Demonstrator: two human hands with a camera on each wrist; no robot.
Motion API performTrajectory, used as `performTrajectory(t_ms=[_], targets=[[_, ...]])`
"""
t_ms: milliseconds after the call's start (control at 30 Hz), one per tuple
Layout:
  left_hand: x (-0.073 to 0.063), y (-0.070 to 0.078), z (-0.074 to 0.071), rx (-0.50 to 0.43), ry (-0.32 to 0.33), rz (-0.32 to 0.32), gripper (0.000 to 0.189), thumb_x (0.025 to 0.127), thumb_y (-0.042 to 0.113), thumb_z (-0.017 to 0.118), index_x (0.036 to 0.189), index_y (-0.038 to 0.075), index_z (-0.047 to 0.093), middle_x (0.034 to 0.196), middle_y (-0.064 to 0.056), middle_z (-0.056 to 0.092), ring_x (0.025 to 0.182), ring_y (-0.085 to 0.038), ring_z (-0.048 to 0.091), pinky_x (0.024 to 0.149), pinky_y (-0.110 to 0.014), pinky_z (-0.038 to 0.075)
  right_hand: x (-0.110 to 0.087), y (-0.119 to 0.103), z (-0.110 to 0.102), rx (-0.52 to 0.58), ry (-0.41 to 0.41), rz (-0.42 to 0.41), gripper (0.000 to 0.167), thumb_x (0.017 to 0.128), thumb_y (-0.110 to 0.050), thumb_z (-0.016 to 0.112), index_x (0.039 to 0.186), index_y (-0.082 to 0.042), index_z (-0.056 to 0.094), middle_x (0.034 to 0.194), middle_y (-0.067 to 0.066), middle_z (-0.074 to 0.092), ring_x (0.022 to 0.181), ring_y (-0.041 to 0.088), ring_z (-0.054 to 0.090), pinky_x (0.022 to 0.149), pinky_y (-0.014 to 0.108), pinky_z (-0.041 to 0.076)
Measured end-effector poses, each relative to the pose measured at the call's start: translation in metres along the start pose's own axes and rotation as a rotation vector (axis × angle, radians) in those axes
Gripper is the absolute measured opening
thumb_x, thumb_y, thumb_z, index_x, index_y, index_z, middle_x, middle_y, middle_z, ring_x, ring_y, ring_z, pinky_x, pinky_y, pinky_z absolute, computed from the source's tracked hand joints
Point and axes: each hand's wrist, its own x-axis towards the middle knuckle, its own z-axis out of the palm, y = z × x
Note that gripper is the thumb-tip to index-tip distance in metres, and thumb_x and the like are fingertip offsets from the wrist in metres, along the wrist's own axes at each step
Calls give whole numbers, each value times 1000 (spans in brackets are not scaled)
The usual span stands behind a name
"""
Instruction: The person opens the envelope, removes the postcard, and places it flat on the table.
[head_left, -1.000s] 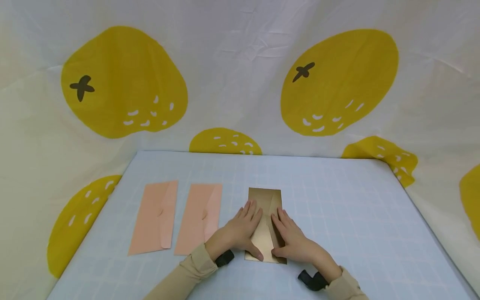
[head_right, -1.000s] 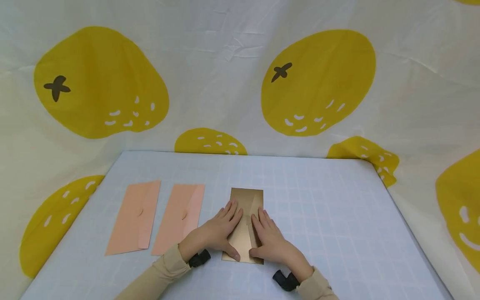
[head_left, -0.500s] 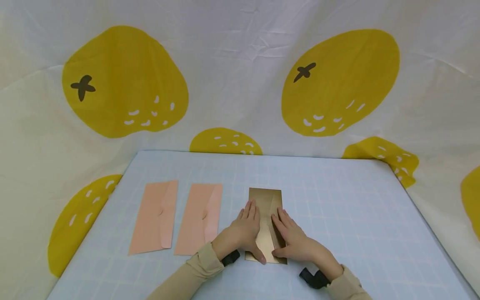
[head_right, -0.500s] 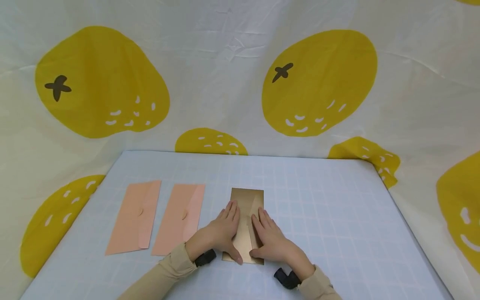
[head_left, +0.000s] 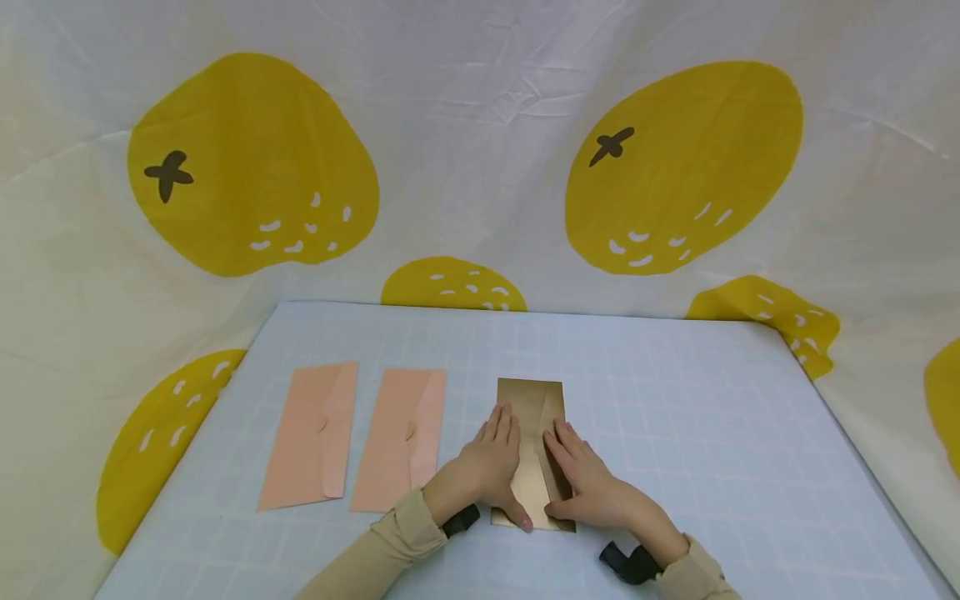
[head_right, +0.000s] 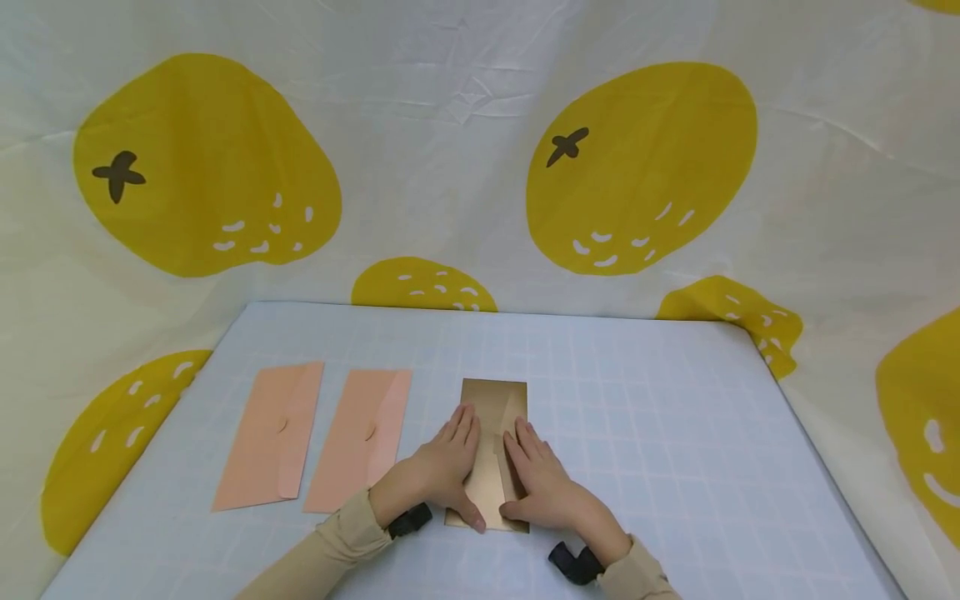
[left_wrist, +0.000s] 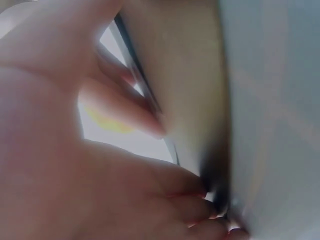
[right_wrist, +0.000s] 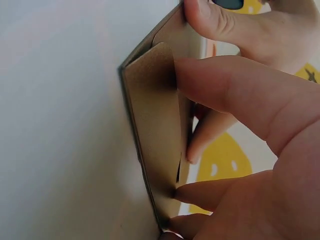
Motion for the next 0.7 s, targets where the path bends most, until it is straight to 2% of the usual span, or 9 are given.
performTrajectory(t_ms=[333, 700], targets=[[-5, 1, -4, -3, -26, -29, 145, 52, 76, 81, 154, -6, 19, 162, -25, 6, 151, -35, 4, 117, -39, 23, -1, -6, 2, 8, -20, -18, 95, 84, -23, 75, 152, 12, 19, 161, 29, -1, 148, 45, -2, 112, 67, 8], [3, -6, 3, -43, -22, 3, 151, 50, 78, 80, 156, -5, 12, 163, -24, -4, 151, -35, -3, 119, -43, 18, -3, -8, 0, 30, -12, -33, 97, 83, -22, 76, 151, 14, 17, 160, 31, -2, 147, 49, -4, 111, 69, 7]])
